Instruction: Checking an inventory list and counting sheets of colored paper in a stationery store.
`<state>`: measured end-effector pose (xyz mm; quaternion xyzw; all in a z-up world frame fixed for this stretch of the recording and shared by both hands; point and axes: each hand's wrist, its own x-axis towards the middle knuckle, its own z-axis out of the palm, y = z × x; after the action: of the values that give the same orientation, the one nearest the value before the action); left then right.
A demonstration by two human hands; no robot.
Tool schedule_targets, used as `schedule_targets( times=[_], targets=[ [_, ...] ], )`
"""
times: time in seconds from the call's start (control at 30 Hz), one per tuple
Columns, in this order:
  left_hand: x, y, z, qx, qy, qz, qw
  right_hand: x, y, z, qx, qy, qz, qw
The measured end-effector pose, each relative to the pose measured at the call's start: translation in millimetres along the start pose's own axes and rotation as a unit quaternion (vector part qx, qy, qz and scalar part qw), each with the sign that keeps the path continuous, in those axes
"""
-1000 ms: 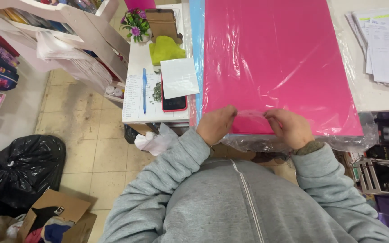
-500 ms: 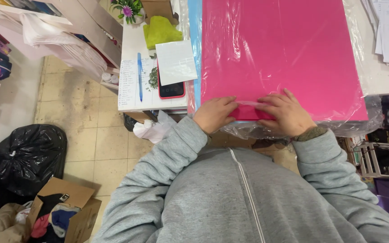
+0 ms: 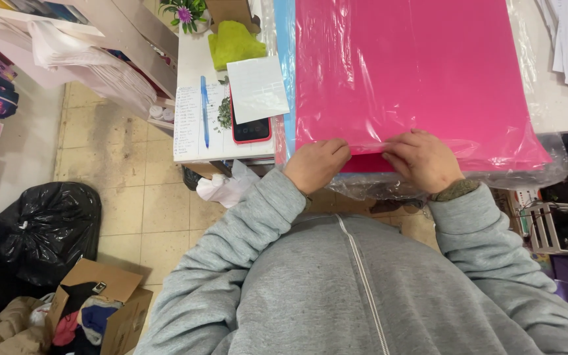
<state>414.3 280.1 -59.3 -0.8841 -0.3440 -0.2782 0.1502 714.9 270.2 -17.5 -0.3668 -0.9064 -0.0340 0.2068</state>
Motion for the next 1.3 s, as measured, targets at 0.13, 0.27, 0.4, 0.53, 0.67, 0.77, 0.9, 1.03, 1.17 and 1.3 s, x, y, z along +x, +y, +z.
schedule_targets(
  times=[0.13, 0.27, 0.4, 0.53, 0.67, 0.77, 0.9, 1.03, 1.17, 1.3],
  targets=[
    [5.4, 0.4, -15.4, 0.017, 0.015, 0.012, 1.000, 2.8, -5.6, -3.2, -0.028, 0.054, 0.006, 0.998],
    [5.5, -0.5, -23.7, 0.010, -0.001, -0.014, 1.000, 13.7, -32.3, -26.7, -0.034, 0.092, 0.017, 0.995],
    [10.5, 0.6, -32.7, -0.006, 0.007, -0.035, 0.999, 23.3, -40.0, -26.9, -0.049, 0.104, -0.010, 0.993],
    [9.5, 0.8, -35.7, -0.064, -0.025, -0.038, 0.997, 21.3, -36.1, -18.8, -0.057, 0.105, -0.026, 0.992],
    [10.0, 0.6, -37.4, -0.098, -0.058, -0.046, 0.992, 20.2, -33.3, -16.9, -0.067, 0.123, -0.058, 0.988],
    [7.4, -1.3, -25.8, -0.090, -0.057, -0.049, 0.993, 18.9, -31.4, -18.6, -0.046, 0.120, -0.054, 0.990],
    [7.3, -1.5, -19.4, -0.094, -0.058, -0.053, 0.992, 17.0, -29.5, -19.0, -0.052, 0.122, -0.052, 0.990],
    [7.4, -3.5, -18.4, -0.108, -0.065, -0.065, 0.990, 17.2, -31.1, -19.5, -0.066, 0.119, -0.047, 0.990],
    [6.7, -4.0, -10.6, -0.117, -0.057, -0.082, 0.988, 16.8, -28.3, -21.1, -0.023, 0.099, -0.029, 0.994],
    [9.2, -3.5, -17.8, -0.100, -0.041, -0.085, 0.990, 21.3, -36.4, -30.2, 0.008, 0.121, -0.011, 0.993]
  ],
)
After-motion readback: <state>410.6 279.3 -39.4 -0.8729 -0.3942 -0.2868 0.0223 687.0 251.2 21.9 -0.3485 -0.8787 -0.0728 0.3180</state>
